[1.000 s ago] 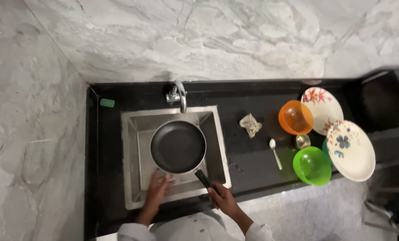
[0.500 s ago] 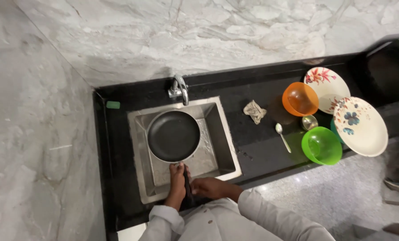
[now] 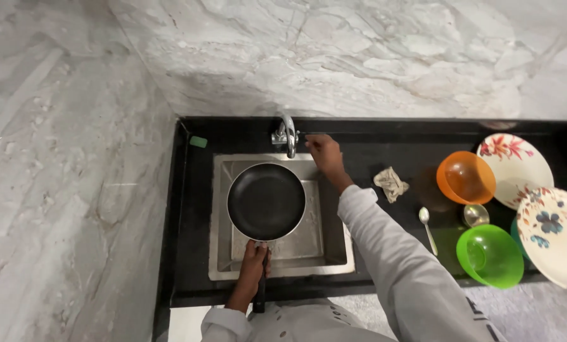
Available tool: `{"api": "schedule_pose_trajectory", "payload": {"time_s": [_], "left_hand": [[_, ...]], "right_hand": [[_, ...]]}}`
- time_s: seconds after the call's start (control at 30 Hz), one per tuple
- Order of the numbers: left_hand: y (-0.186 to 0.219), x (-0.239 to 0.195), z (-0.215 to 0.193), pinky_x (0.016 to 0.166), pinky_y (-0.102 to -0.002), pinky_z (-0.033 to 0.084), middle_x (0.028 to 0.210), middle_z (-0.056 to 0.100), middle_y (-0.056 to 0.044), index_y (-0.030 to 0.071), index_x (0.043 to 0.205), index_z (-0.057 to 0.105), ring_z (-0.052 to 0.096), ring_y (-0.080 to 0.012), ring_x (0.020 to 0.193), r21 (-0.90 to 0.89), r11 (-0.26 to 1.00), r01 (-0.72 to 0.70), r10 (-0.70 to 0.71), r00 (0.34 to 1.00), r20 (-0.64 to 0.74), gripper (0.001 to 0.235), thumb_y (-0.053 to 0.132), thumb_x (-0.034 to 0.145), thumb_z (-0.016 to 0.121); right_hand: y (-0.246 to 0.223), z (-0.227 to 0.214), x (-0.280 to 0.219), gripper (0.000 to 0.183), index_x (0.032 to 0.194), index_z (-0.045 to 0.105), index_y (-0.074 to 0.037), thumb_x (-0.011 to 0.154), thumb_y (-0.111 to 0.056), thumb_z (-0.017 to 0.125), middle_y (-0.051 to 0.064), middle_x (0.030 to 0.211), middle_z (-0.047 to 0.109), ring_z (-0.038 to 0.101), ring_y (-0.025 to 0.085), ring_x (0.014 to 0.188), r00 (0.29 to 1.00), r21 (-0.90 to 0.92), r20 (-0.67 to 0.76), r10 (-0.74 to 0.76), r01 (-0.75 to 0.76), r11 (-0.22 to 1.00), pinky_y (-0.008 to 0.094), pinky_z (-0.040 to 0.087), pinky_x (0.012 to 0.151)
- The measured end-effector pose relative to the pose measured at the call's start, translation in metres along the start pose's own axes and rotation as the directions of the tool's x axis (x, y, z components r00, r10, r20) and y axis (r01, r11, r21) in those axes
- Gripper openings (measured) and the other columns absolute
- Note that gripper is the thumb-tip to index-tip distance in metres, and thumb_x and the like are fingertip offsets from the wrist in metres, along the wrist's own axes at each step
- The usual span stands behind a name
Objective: The person washes a frying pan in a kitchen sink. They rinse the pan under running water, scrub the interior and exterior surfaces with a cloth, and rinse it again before turning off the tap.
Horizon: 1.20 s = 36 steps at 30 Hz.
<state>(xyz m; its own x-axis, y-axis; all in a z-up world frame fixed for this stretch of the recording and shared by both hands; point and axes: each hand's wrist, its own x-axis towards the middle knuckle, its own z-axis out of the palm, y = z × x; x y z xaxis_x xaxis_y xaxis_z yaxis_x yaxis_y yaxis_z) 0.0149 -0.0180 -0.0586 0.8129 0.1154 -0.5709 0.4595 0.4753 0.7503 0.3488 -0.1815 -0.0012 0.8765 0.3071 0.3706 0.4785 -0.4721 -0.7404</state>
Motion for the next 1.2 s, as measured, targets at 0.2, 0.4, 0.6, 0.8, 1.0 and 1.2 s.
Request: {"api": "schedule_pose_trajectory", "payload": {"time_s": [0.2, 0.4, 0.6, 0.8, 1.0, 1.2], "left_hand": [[-0.022, 0.004, 0.001, 0.040, -0.034, 0.041, 0.073, 0.055, -0.003, 0.012, 0.139, 0.043, 0.049, -0.0141, 0.048, 0.043, 0.999, -0.001, 0.007, 0.993, -0.119, 0.041, 0.031, 0.103, 0.054], [-0.058, 0.013, -0.011, 0.036, -0.034, 0.038, 0.062, 0.050, -0.007, 0.013, 0.141, 0.044, 0.044, -0.0150, 0.041, 0.048, 0.991, -0.126, 0.132, 0.980, -0.149, 0.040, 0.027, 0.104, 0.052], [-0.061, 0.004, -0.003, 0.038, -0.033, 0.041, 0.067, 0.055, -0.005, 0.019, 0.152, 0.035, 0.049, -0.0136, 0.043, 0.036, 0.999, -0.007, 0.014, 0.981, -0.192, 0.052, 0.026, 0.103, 0.052], [-0.049, 0.010, 0.010, 0.038, -0.032, 0.041, 0.070, 0.055, -0.005, 0.016, 0.153, 0.038, 0.048, -0.0118, 0.045, 0.053, 0.999, 0.014, -0.004, 0.983, -0.185, 0.053, 0.026, 0.103, 0.054], [-0.033, 0.019, 0.021, 0.037, -0.033, 0.037, 0.070, 0.056, -0.005, 0.017, 0.153, 0.038, 0.044, -0.0129, 0.042, 0.025, 0.999, 0.024, -0.019, 0.987, -0.160, 0.056, 0.025, 0.101, 0.056], [-0.021, 0.023, 0.026, 0.036, -0.032, 0.035, 0.072, 0.055, -0.004, 0.015, 0.149, 0.040, 0.043, -0.0130, 0.041, 0.037, 0.999, 0.015, -0.010, 0.990, -0.140, 0.050, 0.027, 0.102, 0.053]], "right_hand": [[0.026, 0.024, 0.029, 0.032, 0.119, 0.072, -0.004, 0.087, -0.005, 0.073, 0.019, 0.115, 0.070, 0.070, 0.038, 0.100, 0.988, -0.053, 0.131, -0.086, 0.094, 0.994, 0.043, 0.058, 0.084], [0.039, 0.041, 0.043, 0.031, 0.115, 0.077, -0.009, 0.084, -0.010, 0.075, 0.020, 0.106, 0.070, 0.067, 0.043, 0.097, 0.972, -0.196, 0.203, -0.116, 0.156, 0.968, 0.050, 0.054, 0.084], [0.054, 0.059, 0.052, 0.022, 0.101, 0.078, -0.008, 0.079, -0.009, 0.075, 0.020, 0.102, 0.069, 0.066, 0.042, 0.094, 0.972, -0.232, 0.183, -0.150, 0.190, 0.954, 0.050, 0.054, 0.082], [0.070, 0.065, 0.059, 0.018, 0.092, 0.078, -0.007, 0.074, -0.006, 0.076, 0.019, 0.094, 0.071, 0.065, 0.042, 0.092, 0.962, -0.232, 0.168, -0.216, 0.252, 0.940, 0.050, 0.055, 0.082], [0.063, 0.061, 0.066, 0.014, 0.084, 0.076, -0.005, 0.072, -0.008, 0.080, 0.022, 0.086, 0.070, 0.065, 0.044, 0.082, 0.951, -0.202, 0.192, -0.240, 0.278, 0.939, 0.052, 0.054, 0.074], [0.077, 0.064, 0.070, 0.011, 0.084, 0.075, -0.005, 0.074, -0.008, 0.078, 0.023, 0.085, 0.069, 0.065, 0.044, 0.081, 0.949, -0.227, 0.208, -0.238, 0.283, 0.932, 0.051, 0.055, 0.074]]}}
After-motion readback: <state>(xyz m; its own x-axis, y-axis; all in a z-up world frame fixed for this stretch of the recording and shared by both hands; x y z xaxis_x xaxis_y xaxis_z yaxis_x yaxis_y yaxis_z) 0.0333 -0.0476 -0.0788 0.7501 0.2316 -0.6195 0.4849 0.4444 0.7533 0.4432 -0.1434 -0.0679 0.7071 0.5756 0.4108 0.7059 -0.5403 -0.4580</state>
